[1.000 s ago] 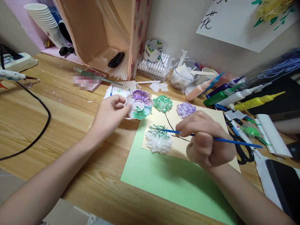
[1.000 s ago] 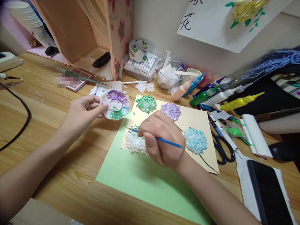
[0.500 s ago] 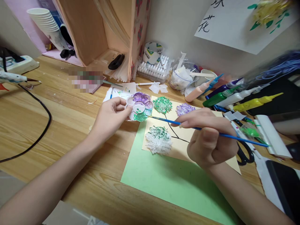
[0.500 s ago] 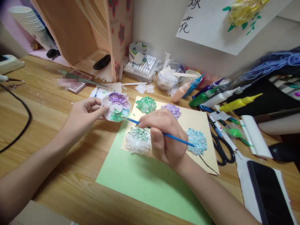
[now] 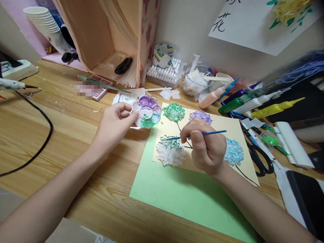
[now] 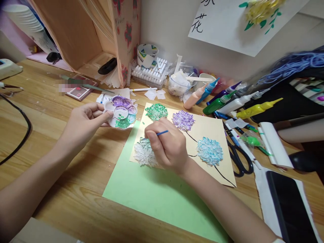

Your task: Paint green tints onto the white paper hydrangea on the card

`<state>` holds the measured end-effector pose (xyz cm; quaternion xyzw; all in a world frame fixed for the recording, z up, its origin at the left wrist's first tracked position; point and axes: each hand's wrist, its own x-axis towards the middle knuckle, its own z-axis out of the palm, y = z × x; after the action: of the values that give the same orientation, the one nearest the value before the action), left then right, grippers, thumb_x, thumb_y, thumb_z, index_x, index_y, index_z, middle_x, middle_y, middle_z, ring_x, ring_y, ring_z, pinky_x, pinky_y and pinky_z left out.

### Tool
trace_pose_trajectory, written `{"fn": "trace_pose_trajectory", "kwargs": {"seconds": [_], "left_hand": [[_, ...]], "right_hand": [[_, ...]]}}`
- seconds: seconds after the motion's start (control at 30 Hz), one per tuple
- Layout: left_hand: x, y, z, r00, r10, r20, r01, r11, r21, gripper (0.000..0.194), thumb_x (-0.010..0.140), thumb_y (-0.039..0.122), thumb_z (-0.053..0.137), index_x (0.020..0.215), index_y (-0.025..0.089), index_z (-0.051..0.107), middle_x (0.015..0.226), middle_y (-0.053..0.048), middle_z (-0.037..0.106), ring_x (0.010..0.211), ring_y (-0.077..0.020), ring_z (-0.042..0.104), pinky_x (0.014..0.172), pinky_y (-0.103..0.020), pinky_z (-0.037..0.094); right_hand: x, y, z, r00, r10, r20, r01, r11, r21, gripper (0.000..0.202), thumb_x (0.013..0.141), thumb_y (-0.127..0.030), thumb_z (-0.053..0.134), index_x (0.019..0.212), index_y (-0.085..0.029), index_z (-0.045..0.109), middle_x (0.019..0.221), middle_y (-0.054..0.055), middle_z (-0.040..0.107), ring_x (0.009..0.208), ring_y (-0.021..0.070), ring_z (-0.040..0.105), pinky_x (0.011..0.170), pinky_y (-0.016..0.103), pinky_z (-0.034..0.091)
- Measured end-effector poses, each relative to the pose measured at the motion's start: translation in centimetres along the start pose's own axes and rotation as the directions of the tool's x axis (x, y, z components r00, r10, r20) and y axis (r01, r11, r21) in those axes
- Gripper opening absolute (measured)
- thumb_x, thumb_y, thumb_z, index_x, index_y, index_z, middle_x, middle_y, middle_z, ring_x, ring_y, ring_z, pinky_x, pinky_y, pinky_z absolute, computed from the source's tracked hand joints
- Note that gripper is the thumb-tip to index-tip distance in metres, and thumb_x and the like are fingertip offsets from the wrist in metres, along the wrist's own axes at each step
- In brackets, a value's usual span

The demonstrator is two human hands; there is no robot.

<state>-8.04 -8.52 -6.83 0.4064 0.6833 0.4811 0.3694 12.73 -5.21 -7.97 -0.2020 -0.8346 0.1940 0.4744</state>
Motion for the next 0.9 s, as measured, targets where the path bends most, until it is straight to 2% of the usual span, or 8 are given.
{"fn": "trace_pose_trajectory", "kwargs": {"seconds": [0.2, 0.43, 0.57, 0.77, 0.9], "left_hand": [[-0.04, 0.04, 0.1, 1.0, -0.007, 0.015, 0.007, 1.0, 0.001, 0.008, 0.071, 0.024, 0.066, 0.071, 0.019, 0.059, 0.062, 0.001, 0.064, 0.06, -0.0133, 0.062, 0.062, -0.023, 0.051], [-0.04, -0.09, 0.07, 1.0, -0.003, 0.018, 0.003, 1.0, -0.01, 0.009, 0.071, 0.025, 0.066, 0.072, 0.019, 0.059, 0.061, 0.002, 0.064, 0.061, -0.0137, 0.063, 0.063, -0.023, 0.052], [-0.02, -0.15, 0.09, 1.0, 0.0, 0.018, 0.0, 1.0, -0.006, 0.009, 0.071, 0.025, 0.066, 0.072, 0.02, 0.059, 0.061, 0.002, 0.063, 0.061, -0.0133, 0.062, 0.063, -0.023, 0.052], [0.0, -0.13, 0.08, 1.0, 0.0, 0.015, 0.0, 1.0, -0.006, 0.008, 0.071, 0.024, 0.066, 0.071, 0.019, 0.059, 0.061, 0.002, 0.063, 0.06, -0.0133, 0.062, 0.063, -0.023, 0.052], [-0.02, -0.09, 0.11, 1.0, 0.0, 0.02, 0.0, 1.0, -0.016, 0.008, 0.072, 0.023, 0.066, 0.072, 0.019, 0.059, 0.061, 0.002, 0.063, 0.06, -0.0127, 0.062, 0.063, -0.023, 0.051]], "right_hand": [[-0.04, 0.21, 0.23, 0.998, 0.045, 0.035, -0.045, 0.999, 0.013, 0.025, 0.095, -0.019, 0.038, 0.074, -0.019, 0.053, 0.062, 0.001, 0.055, 0.058, 0.0124, 0.049, 0.058, 0.028, 0.04], [-0.13, 0.28, 0.07, 0.996, 0.087, -0.015, -0.087, 0.996, -0.028, 0.026, 0.096, -0.02, 0.038, 0.076, -0.02, 0.054, 0.064, 0.001, 0.057, 0.063, 0.013, 0.055, 0.058, 0.028, 0.042], [0.04, 0.24, 0.1, 0.998, 0.048, 0.04, -0.048, 0.999, -0.018, 0.026, 0.095, -0.02, 0.038, 0.074, -0.02, 0.054, 0.062, 0.001, 0.057, 0.058, 0.0129, 0.052, 0.057, 0.029, 0.042], [0.03, 0.2, -0.06, 0.998, 0.066, 0.009, -0.066, 0.997, -0.046, 0.025, 0.095, -0.018, 0.037, 0.076, -0.02, 0.053, 0.063, 0.001, 0.056, 0.061, 0.0126, 0.053, 0.059, 0.028, 0.042], [-0.03, 0.13, 0.06, 0.998, 0.047, 0.035, -0.047, 0.999, -0.003, 0.024, 0.095, -0.018, 0.038, 0.077, -0.019, 0.053, 0.063, 0.001, 0.056, 0.061, 0.012, 0.052, 0.059, 0.028, 0.042]]}}
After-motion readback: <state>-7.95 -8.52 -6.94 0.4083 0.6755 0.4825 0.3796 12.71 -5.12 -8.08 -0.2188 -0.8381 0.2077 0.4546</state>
